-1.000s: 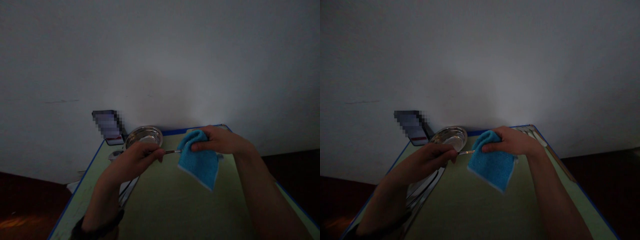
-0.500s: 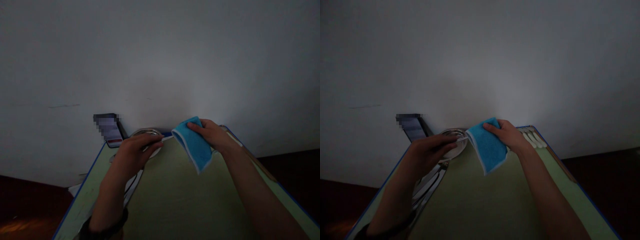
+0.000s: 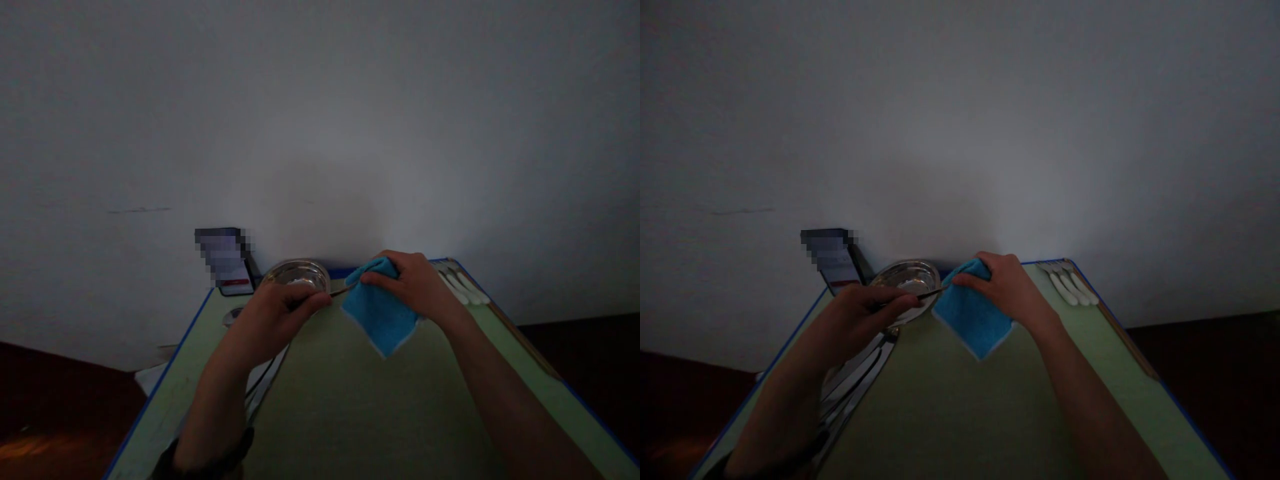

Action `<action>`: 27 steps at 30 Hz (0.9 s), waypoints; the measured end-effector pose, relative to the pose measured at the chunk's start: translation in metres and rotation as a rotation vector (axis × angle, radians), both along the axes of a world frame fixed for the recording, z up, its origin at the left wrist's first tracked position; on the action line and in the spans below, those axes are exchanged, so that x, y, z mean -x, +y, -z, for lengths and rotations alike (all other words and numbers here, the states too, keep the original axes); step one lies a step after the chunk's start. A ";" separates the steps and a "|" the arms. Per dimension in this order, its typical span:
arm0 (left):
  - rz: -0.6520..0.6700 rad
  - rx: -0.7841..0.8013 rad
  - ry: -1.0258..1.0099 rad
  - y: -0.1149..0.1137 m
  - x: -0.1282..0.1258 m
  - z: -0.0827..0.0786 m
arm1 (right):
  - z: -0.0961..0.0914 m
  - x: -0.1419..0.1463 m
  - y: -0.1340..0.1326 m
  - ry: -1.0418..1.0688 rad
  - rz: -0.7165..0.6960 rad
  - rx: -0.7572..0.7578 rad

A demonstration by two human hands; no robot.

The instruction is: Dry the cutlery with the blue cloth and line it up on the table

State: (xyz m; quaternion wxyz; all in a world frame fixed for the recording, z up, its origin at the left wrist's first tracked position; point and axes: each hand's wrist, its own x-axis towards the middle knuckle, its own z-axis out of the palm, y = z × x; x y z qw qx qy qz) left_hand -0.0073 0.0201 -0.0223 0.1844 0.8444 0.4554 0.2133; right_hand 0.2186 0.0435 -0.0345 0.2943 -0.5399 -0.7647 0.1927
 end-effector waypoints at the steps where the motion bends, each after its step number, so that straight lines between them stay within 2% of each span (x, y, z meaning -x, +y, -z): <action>1: 0.012 0.032 -0.009 0.000 0.001 0.000 | 0.000 -0.001 0.000 0.018 -0.023 0.017; 3: 0.027 0.093 -0.019 0.000 0.004 -0.002 | -0.002 -0.003 -0.001 0.068 -0.107 0.099; 7: 0.058 0.220 -0.021 -0.001 0.006 -0.003 | -0.005 -0.008 -0.003 0.087 -0.369 0.349; 9: 0.065 0.278 0.003 -0.003 0.006 -0.004 | -0.003 -0.007 -0.004 0.020 -0.435 0.358; 13: 0.071 0.346 0.082 -0.005 0.011 -0.003 | 0.005 0.006 -0.004 -0.102 -0.473 0.287; 18: 0.081 0.412 0.092 -0.007 0.029 -0.003 | 0.007 0.019 -0.009 -0.158 -0.656 0.342; 21: 0.089 0.412 0.075 -0.009 0.036 -0.004 | 0.002 0.018 -0.011 -0.159 -0.664 0.310; 27: 0.087 0.381 0.058 -0.012 0.030 -0.009 | -0.006 0.001 -0.010 -0.141 -0.533 0.233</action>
